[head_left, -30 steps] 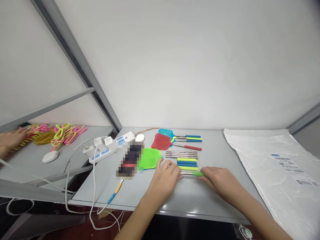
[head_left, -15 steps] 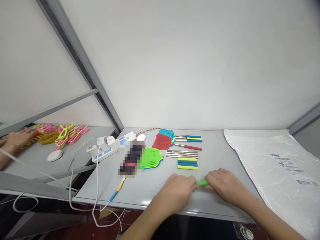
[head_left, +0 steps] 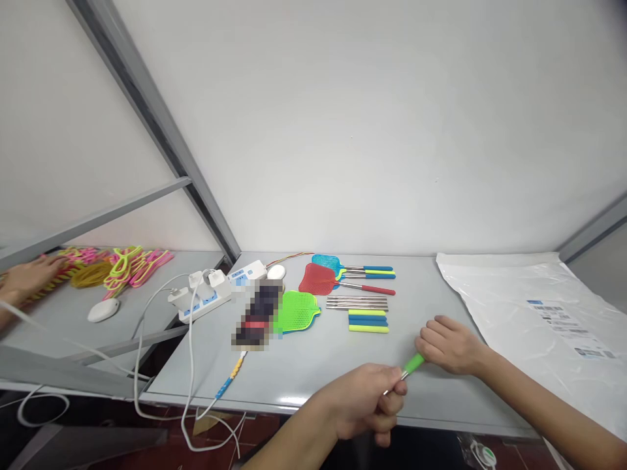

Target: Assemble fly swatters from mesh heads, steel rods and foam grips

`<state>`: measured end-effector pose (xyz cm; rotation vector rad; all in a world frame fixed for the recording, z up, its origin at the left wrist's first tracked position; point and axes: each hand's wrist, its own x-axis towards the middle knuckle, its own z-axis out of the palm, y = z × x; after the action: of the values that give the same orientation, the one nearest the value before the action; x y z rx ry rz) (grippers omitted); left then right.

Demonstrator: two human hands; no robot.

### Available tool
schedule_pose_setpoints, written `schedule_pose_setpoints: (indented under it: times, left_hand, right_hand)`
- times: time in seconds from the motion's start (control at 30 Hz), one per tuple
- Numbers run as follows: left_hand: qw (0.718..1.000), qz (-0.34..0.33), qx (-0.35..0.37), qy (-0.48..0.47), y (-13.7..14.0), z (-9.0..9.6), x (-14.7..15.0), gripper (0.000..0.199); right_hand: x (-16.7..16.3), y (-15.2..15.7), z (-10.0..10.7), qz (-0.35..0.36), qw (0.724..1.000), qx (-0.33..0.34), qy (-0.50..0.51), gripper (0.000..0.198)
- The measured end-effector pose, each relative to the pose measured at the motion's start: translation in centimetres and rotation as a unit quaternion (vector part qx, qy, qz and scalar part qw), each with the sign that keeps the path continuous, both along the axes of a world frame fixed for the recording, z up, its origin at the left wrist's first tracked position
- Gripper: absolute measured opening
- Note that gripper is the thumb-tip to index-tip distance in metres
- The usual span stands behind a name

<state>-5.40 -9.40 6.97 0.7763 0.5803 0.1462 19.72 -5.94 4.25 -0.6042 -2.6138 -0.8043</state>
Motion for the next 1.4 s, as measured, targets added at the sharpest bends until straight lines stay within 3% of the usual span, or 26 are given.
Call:
schedule_pose_setpoints:
  times: [0.13, 0.23, 0.33, 0.4, 0.5, 0.6, 0.67, 0.8, 1.03, 1.4]
  left_hand:
    - [0.998, 0.003, -0.062, -0.01, 0.5, 0.1, -0.9, 0.026]
    - [0.997, 0.014, -0.074, -0.009, 0.7, 0.6, -3.0, 0.028]
    - [0.998, 0.057, -0.004, 0.017, 1.5, 1.4, -5.7, 0.031]
    - [0.985, 0.11, 0.114, 0.061, 2.6, 1.9, -6.9, 0.034]
    - [0.916, 0.191, 0.325, 0.138, 4.8, 2.4, -7.4, 0.035]
    - [0.78, 0.191, 0.536, 0.261, 7.0, 2.6, -7.0, 0.032]
    - [0.715, 0.183, 0.6, 0.31, 8.4, 2.5, -6.7, 0.03]
    - [0.661, 0.171, 0.633, 0.364, 11.2, 1.7, -5.7, 0.027]
    - [0.58, 0.129, 0.672, 0.441, 13.8, -0.9, -3.1, 0.027]
    - [0.52, 0.108, 0.706, 0.469, 14.1, -2.9, -2.9, 0.028]
  right_hand:
    - [0.3, 1.3, -0.3, -0.033, 0.998, -0.039, 0.035, 0.019]
    - [2.7, 2.9, 0.4, -0.102, 0.991, -0.04, 0.082, 0.028]
    - [4.9, 4.1, 1.6, -0.204, 0.967, -0.036, 0.148, 0.033]
    - [4.4, 4.1, 1.6, -0.233, 0.958, -0.065, 0.154, 0.028]
    - [0.4, 2.8, 0.1, -0.236, 0.952, -0.132, 0.142, 0.012]
    - [-4.7, 1.0, -2.1, -0.224, 0.948, -0.184, 0.132, 0.005]
    - [-7.1, 0.1, -3.2, -0.221, 0.944, -0.203, 0.134, 0.005]
    - [-9.3, -0.7, -4.1, -0.233, 0.934, -0.217, 0.164, 0.006]
    - [-9.6, -1.0, -4.5, -0.264, 0.914, -0.221, 0.214, 0.009]
    - [-9.8, -0.5, -4.2, -0.26, 0.905, -0.24, 0.235, 0.01]
